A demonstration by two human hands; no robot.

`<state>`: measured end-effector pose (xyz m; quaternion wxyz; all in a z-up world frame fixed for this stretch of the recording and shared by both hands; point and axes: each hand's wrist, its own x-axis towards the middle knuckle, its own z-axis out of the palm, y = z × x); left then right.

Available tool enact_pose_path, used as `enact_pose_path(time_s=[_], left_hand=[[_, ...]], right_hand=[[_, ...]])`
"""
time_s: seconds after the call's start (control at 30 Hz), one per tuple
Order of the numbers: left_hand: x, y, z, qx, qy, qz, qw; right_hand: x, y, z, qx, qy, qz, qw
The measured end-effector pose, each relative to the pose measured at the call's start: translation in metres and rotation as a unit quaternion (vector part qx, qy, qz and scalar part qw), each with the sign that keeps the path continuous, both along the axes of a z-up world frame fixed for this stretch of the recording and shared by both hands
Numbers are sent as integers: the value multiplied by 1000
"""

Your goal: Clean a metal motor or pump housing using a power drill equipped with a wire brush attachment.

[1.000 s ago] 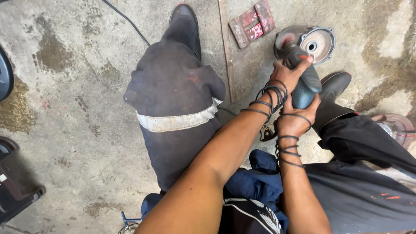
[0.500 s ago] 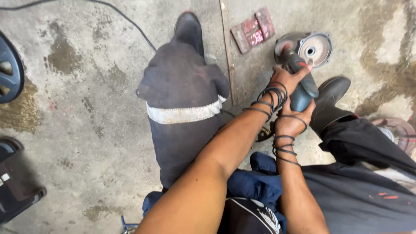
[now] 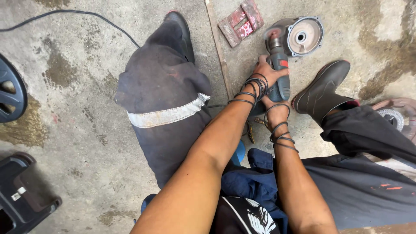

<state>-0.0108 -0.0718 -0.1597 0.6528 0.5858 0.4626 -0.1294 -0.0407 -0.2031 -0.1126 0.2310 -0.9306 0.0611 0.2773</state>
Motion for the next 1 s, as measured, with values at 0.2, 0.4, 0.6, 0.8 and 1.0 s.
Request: enact_pose_path(time_s=[0.2, 0.4, 0.6, 0.8, 1.0], left_hand=[[-5, -1, 0, -1, -12, -7, 1000], [-7, -3, 3, 5, -13, 4, 1000], [-9, -2, 17, 11, -20, 9, 1000], [-19, -2, 27, 5, 20, -20, 1000], [-21, -16, 40, -13, 35, -51, 998]], right_hand=[[-11, 20, 40, -27, 10, -33, 999], [-15, 25, 48, 29, 42, -69, 996], [-18, 10, 37, 53, 22, -63, 996], [-22, 15, 67, -1, 35, -52, 998], [-29, 6, 95, -26, 24, -53, 998]])
